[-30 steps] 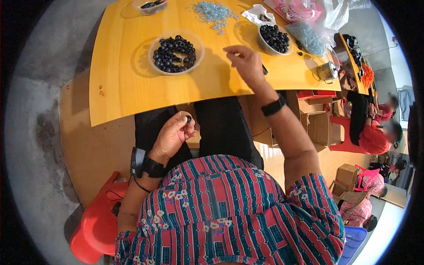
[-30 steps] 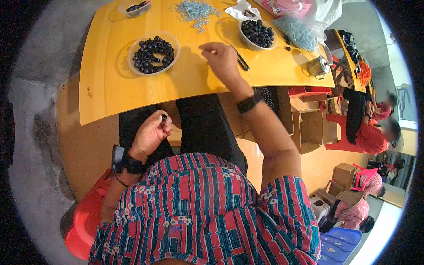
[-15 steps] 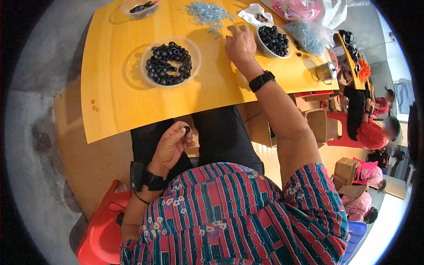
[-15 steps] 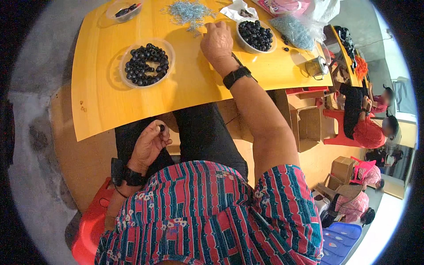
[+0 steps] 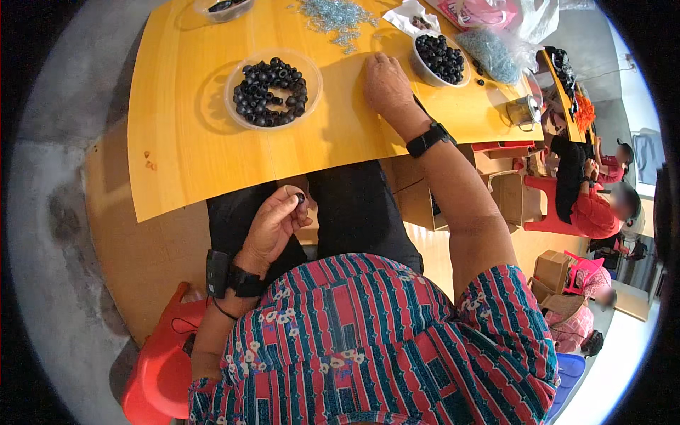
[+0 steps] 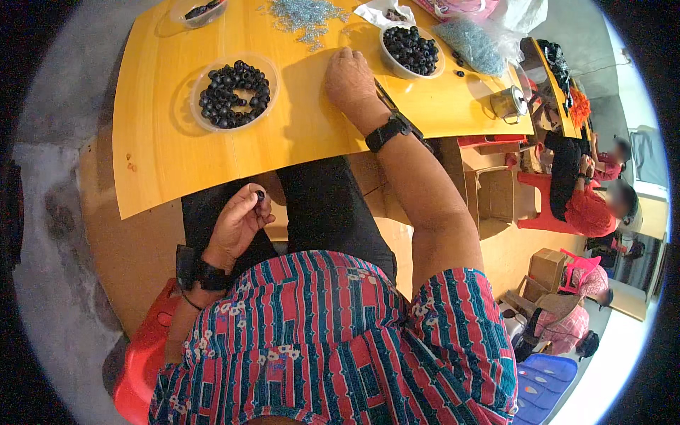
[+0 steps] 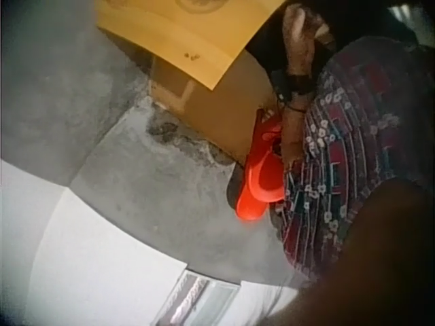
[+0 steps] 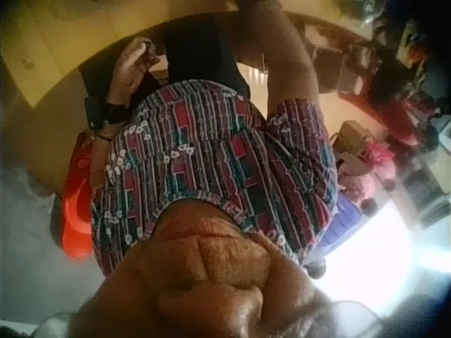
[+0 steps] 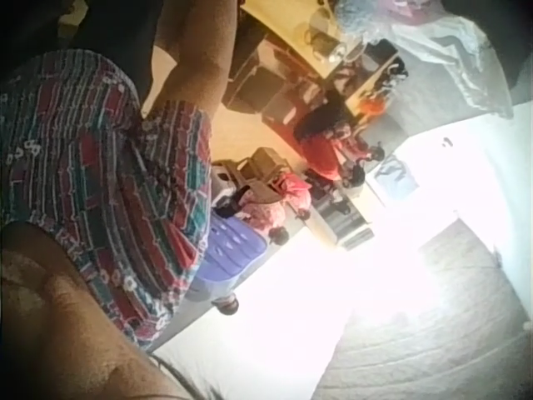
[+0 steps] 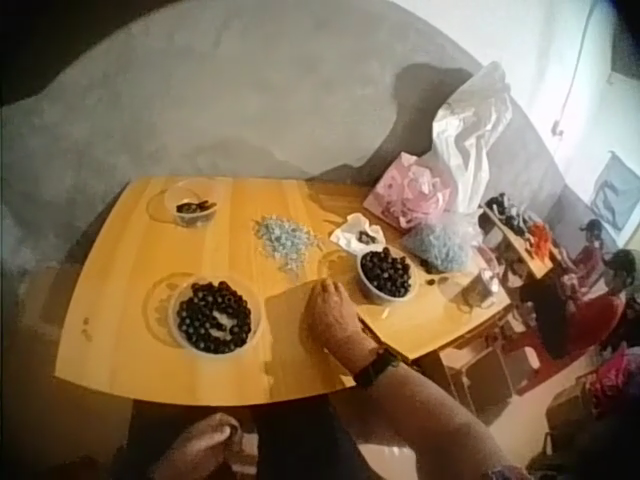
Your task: The person assembles small black plastic components by hand at a workstation.
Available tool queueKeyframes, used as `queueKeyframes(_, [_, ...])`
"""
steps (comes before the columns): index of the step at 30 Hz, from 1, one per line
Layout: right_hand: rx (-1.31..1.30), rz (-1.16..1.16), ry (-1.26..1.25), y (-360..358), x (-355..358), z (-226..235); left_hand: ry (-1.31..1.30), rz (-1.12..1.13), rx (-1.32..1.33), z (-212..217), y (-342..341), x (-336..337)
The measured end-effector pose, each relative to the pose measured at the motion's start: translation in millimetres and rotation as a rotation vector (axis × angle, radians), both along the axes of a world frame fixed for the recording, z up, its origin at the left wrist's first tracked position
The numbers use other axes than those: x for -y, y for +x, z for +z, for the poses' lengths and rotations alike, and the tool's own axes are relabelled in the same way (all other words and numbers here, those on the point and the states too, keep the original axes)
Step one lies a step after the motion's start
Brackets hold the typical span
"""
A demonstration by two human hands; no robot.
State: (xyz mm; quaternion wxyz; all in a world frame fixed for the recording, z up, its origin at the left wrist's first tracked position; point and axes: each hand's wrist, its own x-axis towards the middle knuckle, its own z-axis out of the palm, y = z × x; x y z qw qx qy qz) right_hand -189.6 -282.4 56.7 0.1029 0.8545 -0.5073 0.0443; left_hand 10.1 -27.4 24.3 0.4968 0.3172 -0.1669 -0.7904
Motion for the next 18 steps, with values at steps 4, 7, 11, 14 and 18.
queueKeyframes(4, [0.117, 0.111, -0.057, 2.2, -19.2, -4.5, 0.006, 0.0, -0.009, -4.6, 2.0, 1.8])
queueKeyframes(7, [0.208, 0.165, -0.041, 0.8, -31.9, -0.1, -0.003, -0.003, -0.021, -6.8, 2.7, 2.1])
queueKeyframes(11, [0.569, 0.205, -0.085, -6.9, -36.2, 3.1, 0.009, -0.004, -0.039, -5.2, 2.5, 3.1])
queueKeyframes(14, [0.833, 0.029, -0.122, -17.3, -35.6, 7.6, -0.008, 0.004, -0.029, -8.1, 4.4, 1.5])
queueKeyframes(18, [0.346, -0.03, -0.212, -35.2, -21.7, 8.4, 0.008, 0.013, -0.005, -7.8, 2.1, 2.4])
